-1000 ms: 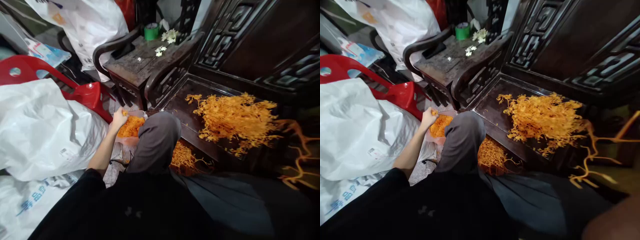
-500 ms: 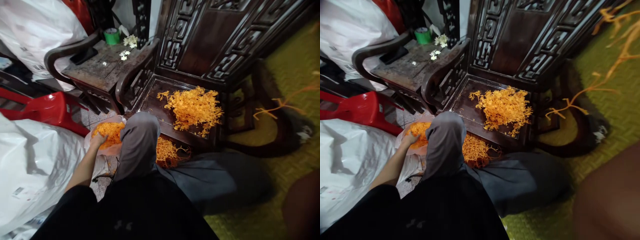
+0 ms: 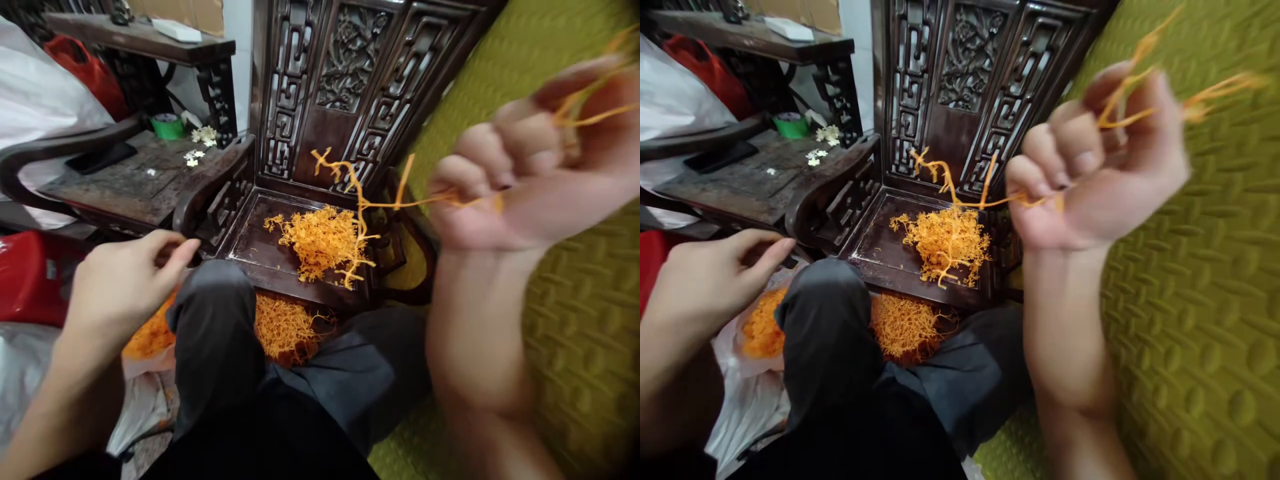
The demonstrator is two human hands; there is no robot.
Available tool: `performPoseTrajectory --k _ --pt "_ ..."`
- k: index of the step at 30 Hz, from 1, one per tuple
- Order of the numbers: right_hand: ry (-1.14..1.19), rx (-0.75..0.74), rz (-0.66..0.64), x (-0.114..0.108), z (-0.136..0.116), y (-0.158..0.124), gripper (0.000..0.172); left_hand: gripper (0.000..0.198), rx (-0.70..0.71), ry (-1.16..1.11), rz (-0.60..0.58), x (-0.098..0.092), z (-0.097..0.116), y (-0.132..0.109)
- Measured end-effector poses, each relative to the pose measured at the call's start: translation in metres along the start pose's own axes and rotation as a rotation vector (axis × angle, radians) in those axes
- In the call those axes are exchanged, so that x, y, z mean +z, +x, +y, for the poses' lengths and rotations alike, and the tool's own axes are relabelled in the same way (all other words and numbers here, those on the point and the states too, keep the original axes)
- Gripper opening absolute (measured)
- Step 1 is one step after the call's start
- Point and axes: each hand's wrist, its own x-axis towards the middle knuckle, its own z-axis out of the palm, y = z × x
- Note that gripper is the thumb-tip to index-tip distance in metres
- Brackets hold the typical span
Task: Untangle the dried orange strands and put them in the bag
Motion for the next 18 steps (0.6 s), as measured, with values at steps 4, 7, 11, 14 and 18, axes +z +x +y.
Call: performPoseTrajectory --k 4,7,11,14,18 --pt "0.043 -0.078 0.041 0.037 0.039 -0.028 0.055 0.032 0.401 -0.428 0.141 -0.006 0.081 0.026" --pt "0.031 0.116 -0.094 0.058 0.110 -0.058 0.061 0.026 0.606 -0.474 0.145 -0.003 0.130 0.056" --pt "-0.309 0.491 -0.193 0.058 0.190 -0.098 0.049 0.029 0.719 -0.260 -0.130 0.030 0.176 0.097" --pt "-0.606 0.526 -0.270 0.045 0.202 -0.108 0.039 0.032 0.727 -0.232 -0.262 0.075 0.183 0.113" --pt "-0.881 0.389 -0.477 0.069 0.194 -0.106 0.033 0.017 0.702 -0.273 -0.362 0.126 0.172 0.122"
